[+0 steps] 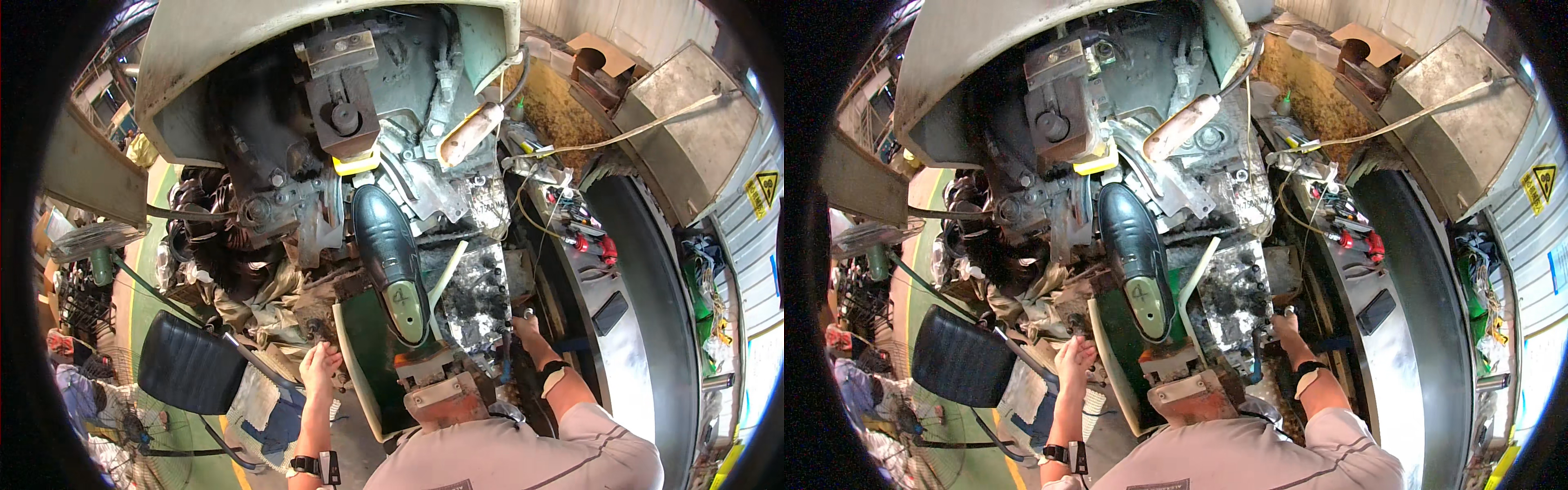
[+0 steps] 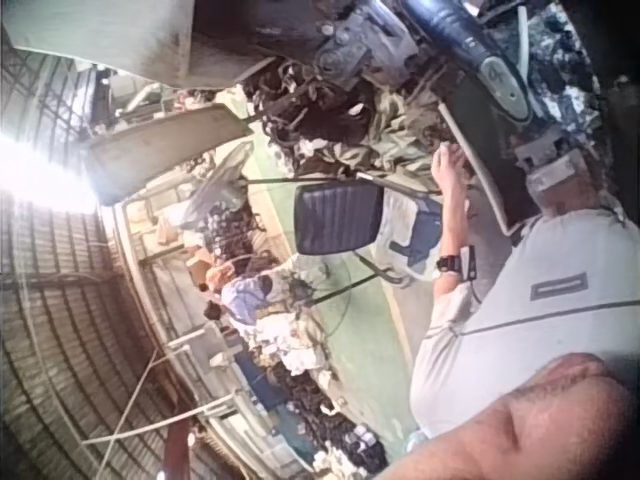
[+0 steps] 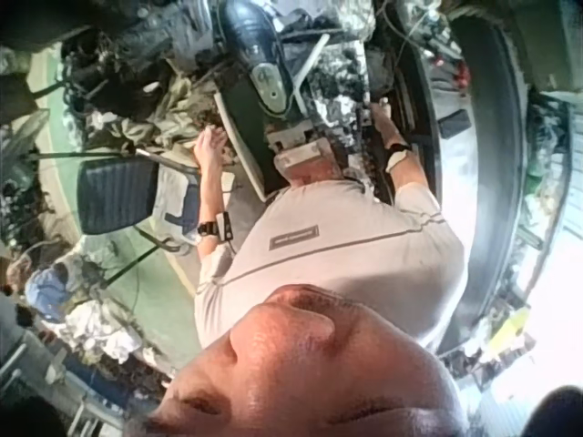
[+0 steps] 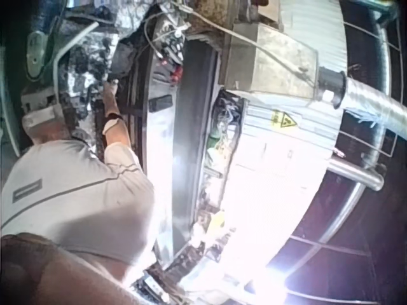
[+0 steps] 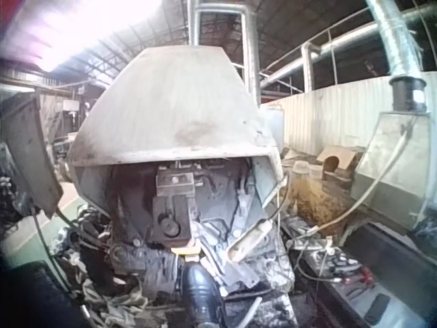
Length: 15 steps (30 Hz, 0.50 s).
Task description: Operating a toe-lasting machine to shape the upper of a shoe over a last.
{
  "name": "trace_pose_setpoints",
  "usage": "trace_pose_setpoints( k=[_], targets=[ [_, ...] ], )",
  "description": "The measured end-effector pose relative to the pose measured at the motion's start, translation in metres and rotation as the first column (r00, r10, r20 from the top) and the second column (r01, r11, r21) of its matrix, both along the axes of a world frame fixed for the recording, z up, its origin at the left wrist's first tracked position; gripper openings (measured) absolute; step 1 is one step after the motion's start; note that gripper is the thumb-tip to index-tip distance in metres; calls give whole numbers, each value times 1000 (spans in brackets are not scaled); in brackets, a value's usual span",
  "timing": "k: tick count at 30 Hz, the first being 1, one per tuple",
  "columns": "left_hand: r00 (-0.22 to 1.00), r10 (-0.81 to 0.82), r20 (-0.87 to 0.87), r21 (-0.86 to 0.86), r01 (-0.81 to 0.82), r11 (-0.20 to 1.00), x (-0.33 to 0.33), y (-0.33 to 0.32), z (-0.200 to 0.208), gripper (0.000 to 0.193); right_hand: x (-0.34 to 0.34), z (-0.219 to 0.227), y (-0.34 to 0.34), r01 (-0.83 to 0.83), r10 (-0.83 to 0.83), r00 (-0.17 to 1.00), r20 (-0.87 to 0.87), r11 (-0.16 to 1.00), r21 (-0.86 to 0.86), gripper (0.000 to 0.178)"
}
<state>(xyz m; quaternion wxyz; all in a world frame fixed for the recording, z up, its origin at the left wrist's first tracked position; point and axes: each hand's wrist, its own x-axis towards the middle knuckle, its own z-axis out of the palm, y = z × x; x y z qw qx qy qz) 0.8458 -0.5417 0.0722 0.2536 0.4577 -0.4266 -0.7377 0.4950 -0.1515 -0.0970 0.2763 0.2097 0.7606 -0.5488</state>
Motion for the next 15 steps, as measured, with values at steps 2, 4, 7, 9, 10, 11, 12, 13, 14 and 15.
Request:
trace_pose_setpoints(
  k=[2,4,7,9,10,11,12,13,14,15],
  targets=[
    [1000,22,22,14,-23,1000,7,-8,-16,32,-3,-28,6,-88,90,996,14,993,-77,49],
    [999,33,31,24,-34,999,3,-4,-20,33,17,-50,-21,-4,2,1000,-13,992,-125,50],
    [998,52,19,42,-53,998,9,1,-18,32,19,5,-19,-156,160,987,12,974,-166,48],
    [1000,0,5,18,0,1000,7,3,-18,29,7,34,-7,-118,117,993,-28,991,-55,27],
    [1000,-6,0,19,6,1000,3,3,-15,29,0,40,-2,-60,55,996,-67,995,-77,26],
    [1000,2,8,7,-3,1000,-2,2,-10,28,-9,41,6,-6,-5,994,-108,995,-101,26],
    [1000,11,16,-6,-11,1000,-7,0,-5,27,-20,42,11,19,-36,989,-143,993,-112,26],
    [999,26,34,-19,-25,1000,-8,-1,-2,26,-24,46,8,41,-61,984,-168,991,-124,26],
    [1000,19,15,-10,-19,1000,-9,-2,1,26,-26,52,7,46,-72,986,-148,984,-173,31],
    [1000,19,14,-11,-19,1000,-11,-2,5,26,-29,56,3,45,-72,986,-149,984,-174,31]
  ],
)
